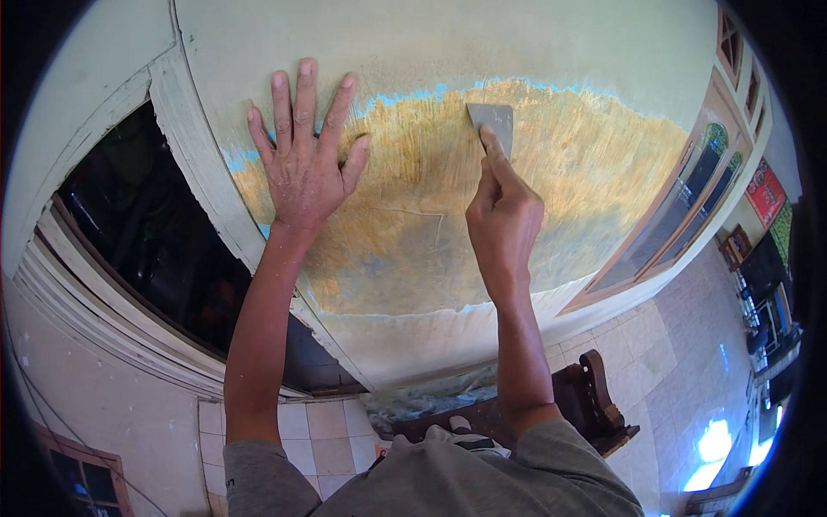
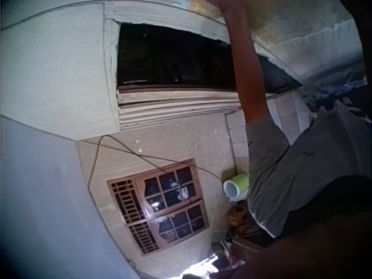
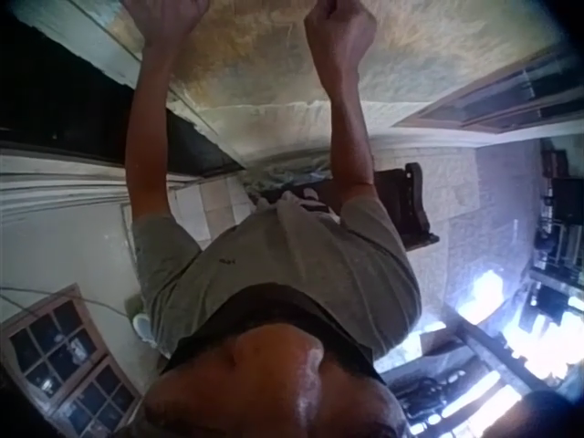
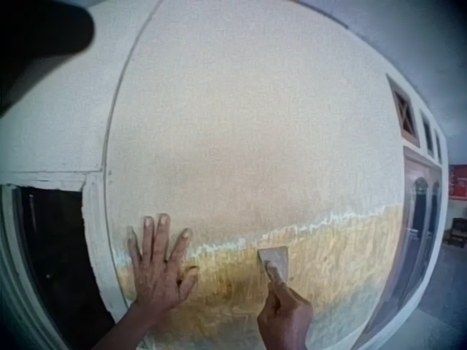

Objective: Scraping old paint or plaster from an interior wall using a putty knife.

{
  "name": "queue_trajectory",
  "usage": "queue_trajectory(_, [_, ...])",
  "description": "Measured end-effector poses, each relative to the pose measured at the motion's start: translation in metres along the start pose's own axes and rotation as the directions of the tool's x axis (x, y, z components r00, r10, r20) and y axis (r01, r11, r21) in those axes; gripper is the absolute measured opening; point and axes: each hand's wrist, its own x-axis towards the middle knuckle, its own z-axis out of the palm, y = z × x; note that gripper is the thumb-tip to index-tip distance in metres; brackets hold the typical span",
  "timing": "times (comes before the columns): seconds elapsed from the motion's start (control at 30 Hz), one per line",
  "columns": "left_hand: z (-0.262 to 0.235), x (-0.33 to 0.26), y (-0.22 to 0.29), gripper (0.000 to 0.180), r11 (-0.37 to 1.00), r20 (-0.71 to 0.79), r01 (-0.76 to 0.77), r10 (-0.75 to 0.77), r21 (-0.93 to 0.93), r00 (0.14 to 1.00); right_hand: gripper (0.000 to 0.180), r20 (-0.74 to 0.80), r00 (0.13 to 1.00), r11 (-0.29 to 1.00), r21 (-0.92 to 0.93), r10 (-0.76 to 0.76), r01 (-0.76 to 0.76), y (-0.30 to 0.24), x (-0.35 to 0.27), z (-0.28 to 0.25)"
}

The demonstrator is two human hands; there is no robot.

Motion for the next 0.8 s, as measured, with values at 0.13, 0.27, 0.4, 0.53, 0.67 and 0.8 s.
queue_trajectory(0.13, [0.000, 0.001, 0.002, 0.070, 1.000, -0.003, 0.004, -0.004, 0.006, 1.000, 0.046, -0.045, 0.999, 0.999, 0.012, -0.029, 0.029, -0.007, 0.014, 0.001])
queue_trajectory(0.27, [-0.003, 0.001, -0.001, 0.070, 1.000, -0.010, 0.006, -0.005, 0.024, 1.000, 0.046, -0.038, 0.998, 0.999, -0.025, -0.047, 0.046, -0.016, 0.023, 0.000])
queue_trajectory(0.4, [-0.003, 0.001, -0.001, 0.069, 1.000, 0.001, 0.005, -0.005, 0.002, 1.000, 0.045, 0.042, 0.999, 1.000, -0.006, -0.023, 0.023, -0.008, -0.014, 0.003])
queue_trajectory(0.53, [-0.004, 0.002, 0.000, 0.066, 1.000, -0.001, 0.002, -0.002, 0.004, 1.000, 0.047, 0.022, 0.999, 0.999, -0.024, -0.036, 0.037, -0.021, -0.001, 0.004])
queue_trajectory(0.67, [-0.005, 0.002, -0.003, 0.067, 1.000, 0.005, 0.015, -0.015, 0.017, 1.000, 0.048, 0.046, 0.999, 0.999, -0.035, -0.027, 0.028, -0.021, -0.009, 0.003])
queue_trajectory(0.8, [-0.004, -0.001, -0.001, 0.067, 1.000, 0.014, 0.012, -0.012, 0.003, 1.000, 0.047, 0.060, 0.998, 1.000, -0.019, 0.019, -0.018, -0.022, -0.018, 0.005])
